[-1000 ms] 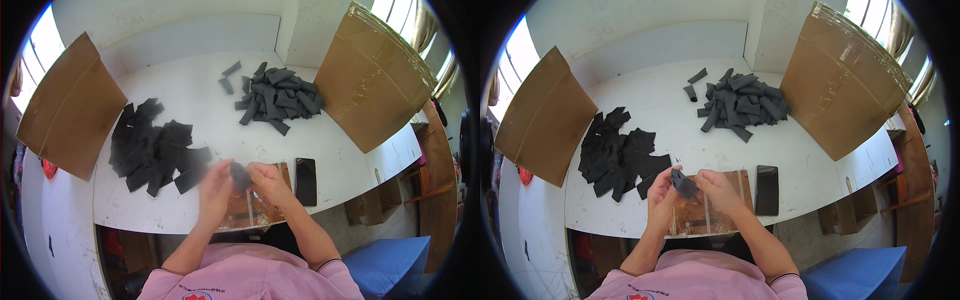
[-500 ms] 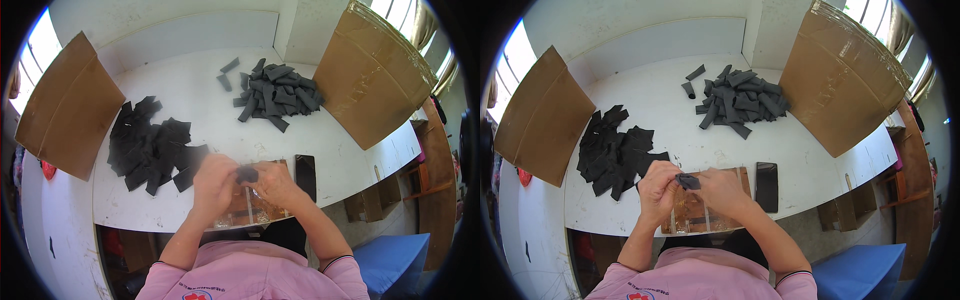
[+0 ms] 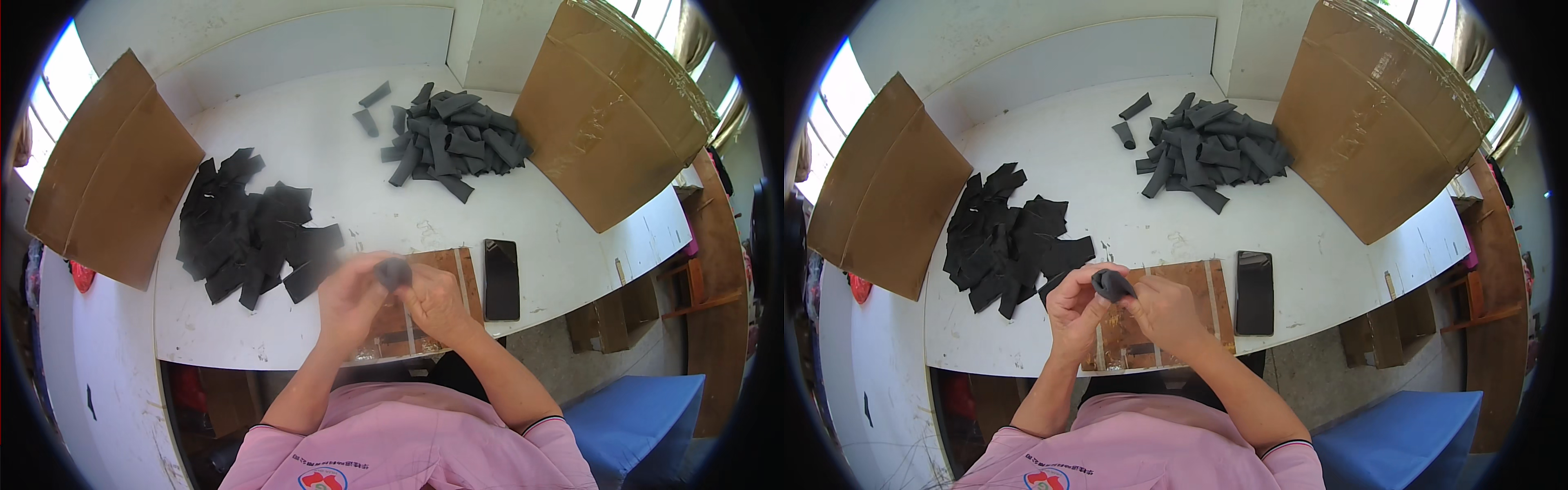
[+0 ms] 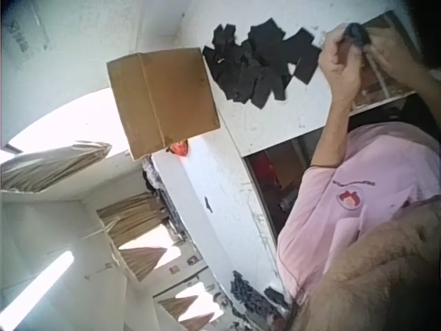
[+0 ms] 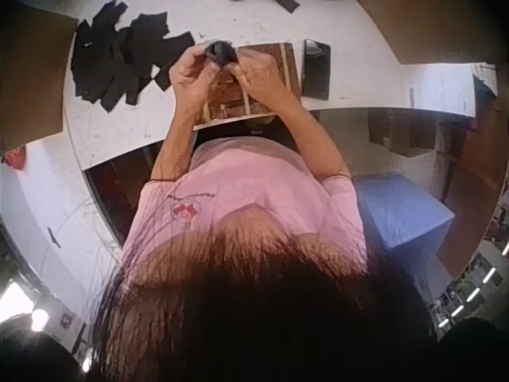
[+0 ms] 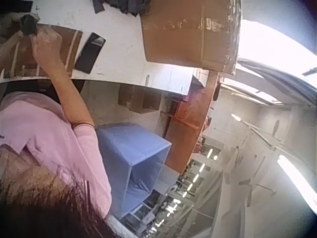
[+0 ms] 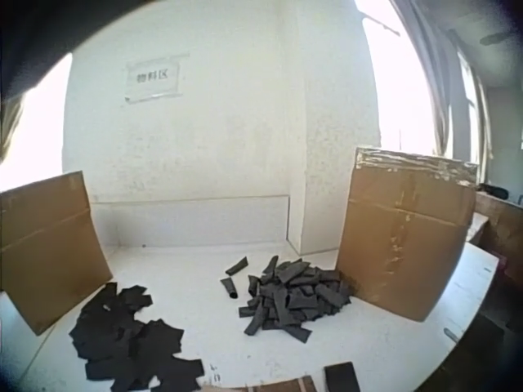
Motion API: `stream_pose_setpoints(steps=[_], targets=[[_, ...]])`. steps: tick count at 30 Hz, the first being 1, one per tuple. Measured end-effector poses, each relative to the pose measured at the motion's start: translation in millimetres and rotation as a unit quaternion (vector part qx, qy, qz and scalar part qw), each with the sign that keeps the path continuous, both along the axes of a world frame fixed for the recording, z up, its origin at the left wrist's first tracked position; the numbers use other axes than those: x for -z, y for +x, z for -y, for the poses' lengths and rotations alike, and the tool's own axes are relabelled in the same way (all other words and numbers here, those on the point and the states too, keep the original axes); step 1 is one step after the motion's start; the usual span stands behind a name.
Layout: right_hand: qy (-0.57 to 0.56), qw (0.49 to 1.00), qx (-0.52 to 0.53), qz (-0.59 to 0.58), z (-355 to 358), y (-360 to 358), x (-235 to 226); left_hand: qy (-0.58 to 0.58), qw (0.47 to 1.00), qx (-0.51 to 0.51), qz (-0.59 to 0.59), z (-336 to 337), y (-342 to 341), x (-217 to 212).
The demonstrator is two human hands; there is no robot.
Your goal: The recorder is folding and prepping small black fabric strips on a workbench.
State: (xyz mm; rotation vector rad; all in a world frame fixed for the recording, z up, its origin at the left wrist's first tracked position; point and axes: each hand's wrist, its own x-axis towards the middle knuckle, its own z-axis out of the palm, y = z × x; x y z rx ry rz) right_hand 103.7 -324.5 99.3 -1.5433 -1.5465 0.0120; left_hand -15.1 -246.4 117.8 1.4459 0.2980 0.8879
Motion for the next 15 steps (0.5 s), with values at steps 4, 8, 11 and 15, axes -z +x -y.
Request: stream_pose_setpoints(steps=[4,8,11,15], targets=[[-0.027,1.0,0.001,-0.009,2.6,-1.5,-13.1,-0.021,0.998,0.009,0.059,5.8,0.2,-8.9],[-0.019,0.999,-0.02,-0.035,3.7,-0.1,-31.9,0.088,0.996,0.025,-0.017,-4.8,4.2,-20.7],[-0.084,0.992,-0.026,-0.092,3.6,2.2,6.3,0.154,0.982,0.061,-0.09,-18.8,6.7,-18.3],[-0.022,0.997,0.018,-0.076,1.7,-8.5,16.6,0.152,0.978,0.084,-0.113,-19.9,1.6,-0.5]])
